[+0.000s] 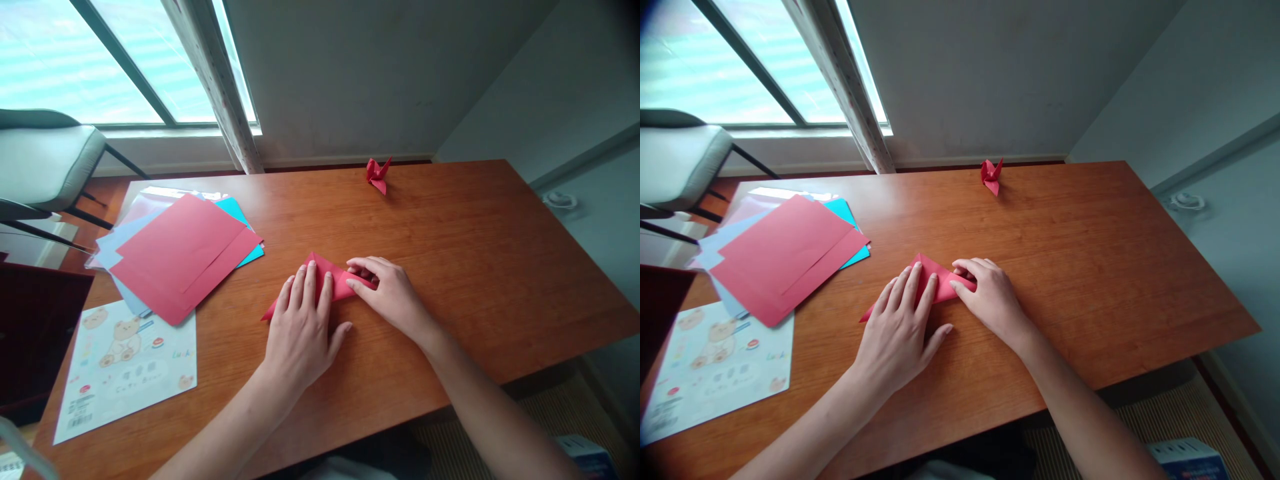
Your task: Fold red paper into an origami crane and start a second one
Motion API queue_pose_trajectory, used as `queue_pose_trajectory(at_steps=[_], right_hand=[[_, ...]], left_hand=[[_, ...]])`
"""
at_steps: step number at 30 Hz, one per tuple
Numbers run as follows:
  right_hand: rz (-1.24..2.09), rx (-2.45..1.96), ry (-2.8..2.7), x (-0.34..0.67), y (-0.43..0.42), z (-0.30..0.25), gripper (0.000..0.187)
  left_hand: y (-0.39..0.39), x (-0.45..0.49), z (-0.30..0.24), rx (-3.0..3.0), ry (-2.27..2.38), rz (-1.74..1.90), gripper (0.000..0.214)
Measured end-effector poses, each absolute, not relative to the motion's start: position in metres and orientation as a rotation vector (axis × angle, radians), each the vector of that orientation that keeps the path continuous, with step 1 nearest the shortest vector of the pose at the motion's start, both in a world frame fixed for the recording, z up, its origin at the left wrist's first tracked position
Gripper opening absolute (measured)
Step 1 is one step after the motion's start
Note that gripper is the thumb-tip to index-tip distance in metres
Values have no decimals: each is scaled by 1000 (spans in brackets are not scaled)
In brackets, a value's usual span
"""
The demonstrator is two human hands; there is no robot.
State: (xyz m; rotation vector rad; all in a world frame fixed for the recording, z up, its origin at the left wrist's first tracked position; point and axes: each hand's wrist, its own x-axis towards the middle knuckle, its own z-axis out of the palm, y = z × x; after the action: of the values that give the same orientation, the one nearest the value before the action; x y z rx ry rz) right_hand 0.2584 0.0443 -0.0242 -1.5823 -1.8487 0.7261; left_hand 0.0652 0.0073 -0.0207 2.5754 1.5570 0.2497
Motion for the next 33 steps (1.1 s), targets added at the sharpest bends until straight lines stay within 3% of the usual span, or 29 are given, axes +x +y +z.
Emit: queue_pose_trajectory(at_steps=[6, 12, 33], right_hand=[[649, -1676, -1887, 260, 46, -26, 1], [448, -1825, -2031, 258, 49, -24, 22], [510, -1843, -2040, 259, 52, -22, 16]], left_hand=[[8, 66, -20, 2577, 1567, 227, 76], [8, 66, -19, 2577, 1564, 219, 76], [7, 67, -18, 2559, 1558, 216, 75]])
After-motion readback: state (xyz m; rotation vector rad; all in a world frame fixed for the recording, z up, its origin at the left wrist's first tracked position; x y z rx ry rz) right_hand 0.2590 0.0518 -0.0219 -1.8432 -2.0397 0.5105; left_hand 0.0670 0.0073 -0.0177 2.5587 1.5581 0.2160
